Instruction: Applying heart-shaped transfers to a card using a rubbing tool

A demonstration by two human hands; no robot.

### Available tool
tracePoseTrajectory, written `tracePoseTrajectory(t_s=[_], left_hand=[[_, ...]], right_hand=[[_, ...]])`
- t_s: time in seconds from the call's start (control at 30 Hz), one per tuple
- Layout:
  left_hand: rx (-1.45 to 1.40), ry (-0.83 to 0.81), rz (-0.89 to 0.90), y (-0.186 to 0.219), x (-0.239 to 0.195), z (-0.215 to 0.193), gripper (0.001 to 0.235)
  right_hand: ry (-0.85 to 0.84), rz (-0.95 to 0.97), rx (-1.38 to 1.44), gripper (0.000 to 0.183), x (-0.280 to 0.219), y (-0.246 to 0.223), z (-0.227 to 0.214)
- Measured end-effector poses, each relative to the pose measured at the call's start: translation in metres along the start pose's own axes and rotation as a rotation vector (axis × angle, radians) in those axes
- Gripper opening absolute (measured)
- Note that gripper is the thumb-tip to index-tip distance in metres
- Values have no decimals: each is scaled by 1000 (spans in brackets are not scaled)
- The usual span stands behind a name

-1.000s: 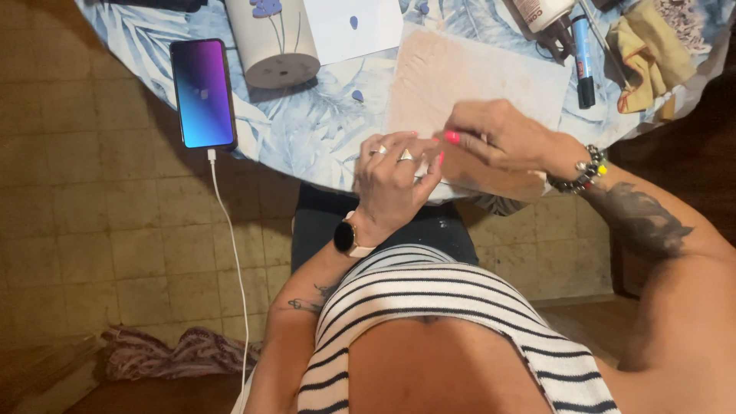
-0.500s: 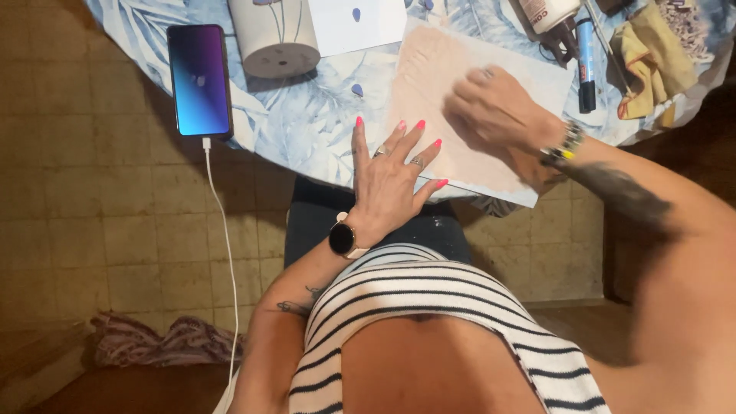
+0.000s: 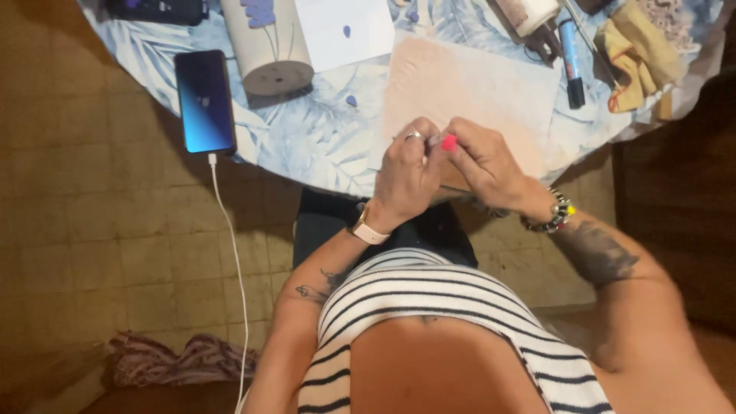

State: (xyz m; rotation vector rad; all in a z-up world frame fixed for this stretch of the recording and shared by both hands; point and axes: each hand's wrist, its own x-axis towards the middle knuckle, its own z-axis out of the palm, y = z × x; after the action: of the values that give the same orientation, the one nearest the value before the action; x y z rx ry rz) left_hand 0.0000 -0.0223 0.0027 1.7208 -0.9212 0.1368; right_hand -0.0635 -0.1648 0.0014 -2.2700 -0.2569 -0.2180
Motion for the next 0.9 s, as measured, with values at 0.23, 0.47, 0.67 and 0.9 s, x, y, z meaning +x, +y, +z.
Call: tracePoseTrajectory(t_s=[0.23,0.47,0.67,0.9], left_hand=[[-283,40,-129,8,-6,-18,23],[-211,142,-59,13,-10,-20,18],[-223,174,-76,10,-11,-21,16],[-255,182,-92,15,-10,-23,16]], right_hand=[[99,152,370,25,12,-30,6],[147,131,305,26,11,-21,14],[147,118,290,25,19,-44,6],[164,121,321,29,18,-45,10]])
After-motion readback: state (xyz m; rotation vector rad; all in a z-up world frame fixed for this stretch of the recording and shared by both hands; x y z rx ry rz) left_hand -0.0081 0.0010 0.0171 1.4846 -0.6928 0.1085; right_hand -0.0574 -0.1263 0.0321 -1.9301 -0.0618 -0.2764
